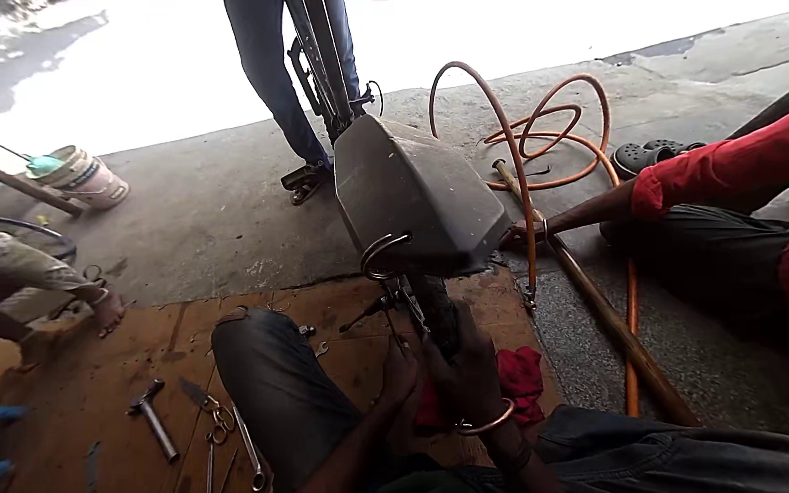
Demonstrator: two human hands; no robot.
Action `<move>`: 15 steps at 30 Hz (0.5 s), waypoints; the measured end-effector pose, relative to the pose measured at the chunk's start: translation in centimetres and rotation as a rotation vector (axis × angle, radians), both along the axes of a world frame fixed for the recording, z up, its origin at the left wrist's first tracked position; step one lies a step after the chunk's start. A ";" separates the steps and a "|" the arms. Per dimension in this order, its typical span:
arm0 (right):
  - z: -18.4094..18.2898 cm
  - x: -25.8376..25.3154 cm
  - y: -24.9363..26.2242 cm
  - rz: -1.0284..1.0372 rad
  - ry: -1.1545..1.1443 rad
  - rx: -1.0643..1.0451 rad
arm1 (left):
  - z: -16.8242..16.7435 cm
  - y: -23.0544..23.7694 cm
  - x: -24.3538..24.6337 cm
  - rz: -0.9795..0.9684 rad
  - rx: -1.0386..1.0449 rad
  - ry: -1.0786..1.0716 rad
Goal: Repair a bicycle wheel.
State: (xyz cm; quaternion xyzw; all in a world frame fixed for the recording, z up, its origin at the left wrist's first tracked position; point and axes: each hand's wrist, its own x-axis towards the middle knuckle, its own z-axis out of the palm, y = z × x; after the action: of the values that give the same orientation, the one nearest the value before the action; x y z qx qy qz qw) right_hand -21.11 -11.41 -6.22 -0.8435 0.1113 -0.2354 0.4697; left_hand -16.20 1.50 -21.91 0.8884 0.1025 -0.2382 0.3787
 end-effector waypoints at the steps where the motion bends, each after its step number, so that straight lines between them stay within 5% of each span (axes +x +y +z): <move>1: 0.0 0.0 -0.1 -0.004 -0.004 -0.003 | 0.4 0.0 0.1 -0.003 0.007 -0.002; 8: 0.1 0.0 -0.2 -0.032 0.010 -0.031 | 0.9 0.1 -0.7 -0.045 0.012 0.044; 12: 0.1 0.2 -0.2 -0.048 0.016 -0.047 | 14.0 0.6 1.6 0.063 -0.313 0.316; 15: 0.0 -0.3 0.0 -0.045 0.032 -0.036 | 17.2 3.4 4.3 0.097 -0.480 0.485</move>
State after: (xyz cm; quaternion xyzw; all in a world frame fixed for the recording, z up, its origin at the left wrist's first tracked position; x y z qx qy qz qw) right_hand -21.43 -11.38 -6.19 -0.8529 0.1335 -0.2343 0.4470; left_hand -11.94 4.92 -4.69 0.6856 0.1729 -0.4416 0.5523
